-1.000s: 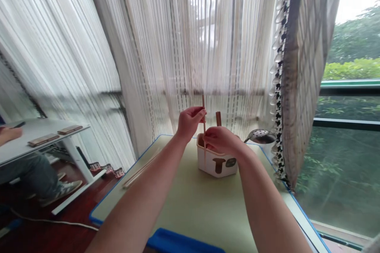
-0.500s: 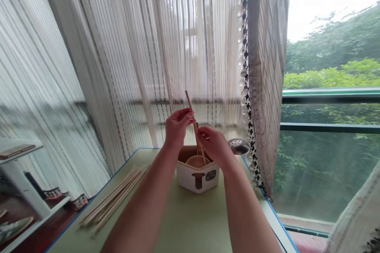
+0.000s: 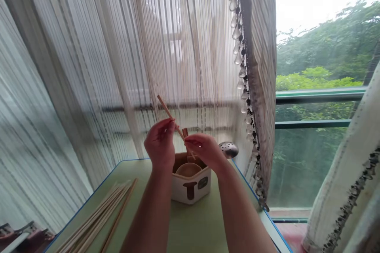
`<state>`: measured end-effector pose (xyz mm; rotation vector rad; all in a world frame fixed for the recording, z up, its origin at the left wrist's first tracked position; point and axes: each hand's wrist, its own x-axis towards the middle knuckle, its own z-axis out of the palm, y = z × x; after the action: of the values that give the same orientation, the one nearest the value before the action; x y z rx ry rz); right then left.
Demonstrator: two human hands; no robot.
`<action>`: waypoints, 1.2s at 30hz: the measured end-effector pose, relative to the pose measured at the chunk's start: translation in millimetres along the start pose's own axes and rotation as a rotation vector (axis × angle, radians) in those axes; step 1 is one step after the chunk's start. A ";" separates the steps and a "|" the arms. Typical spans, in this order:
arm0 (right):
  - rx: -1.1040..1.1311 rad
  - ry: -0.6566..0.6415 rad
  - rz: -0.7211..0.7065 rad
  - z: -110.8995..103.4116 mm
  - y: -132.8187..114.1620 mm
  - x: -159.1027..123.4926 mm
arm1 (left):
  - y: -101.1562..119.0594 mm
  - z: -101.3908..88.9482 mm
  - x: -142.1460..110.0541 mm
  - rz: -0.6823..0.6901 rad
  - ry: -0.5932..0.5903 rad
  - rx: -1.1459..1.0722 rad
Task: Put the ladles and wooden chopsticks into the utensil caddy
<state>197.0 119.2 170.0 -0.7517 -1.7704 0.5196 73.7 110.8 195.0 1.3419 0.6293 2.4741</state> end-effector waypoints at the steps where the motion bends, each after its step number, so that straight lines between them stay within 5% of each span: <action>1: -0.026 0.013 -0.022 -0.4 1.6 0.4 | 0.0 1.0 -2.5 0.010 0.009 0.001; 10: -0.302 0.009 -0.088 -7.1 15.1 2.3 | -5.6 14.0 -14.4 -0.066 -0.220 0.076; 23: -0.516 -0.061 -0.015 -18.1 4.7 -0.7 | -7.9 15.0 -21.2 -0.088 -0.376 0.131; 36: -0.671 -0.082 0.084 -6.0 23.1 -1.2 | -37.2 7.1 -14.5 -0.094 -0.340 0.267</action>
<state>208.3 134.5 155.6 -1.2817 -2.0122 -0.0097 88.2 139.0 169.7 1.7346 0.9345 2.0730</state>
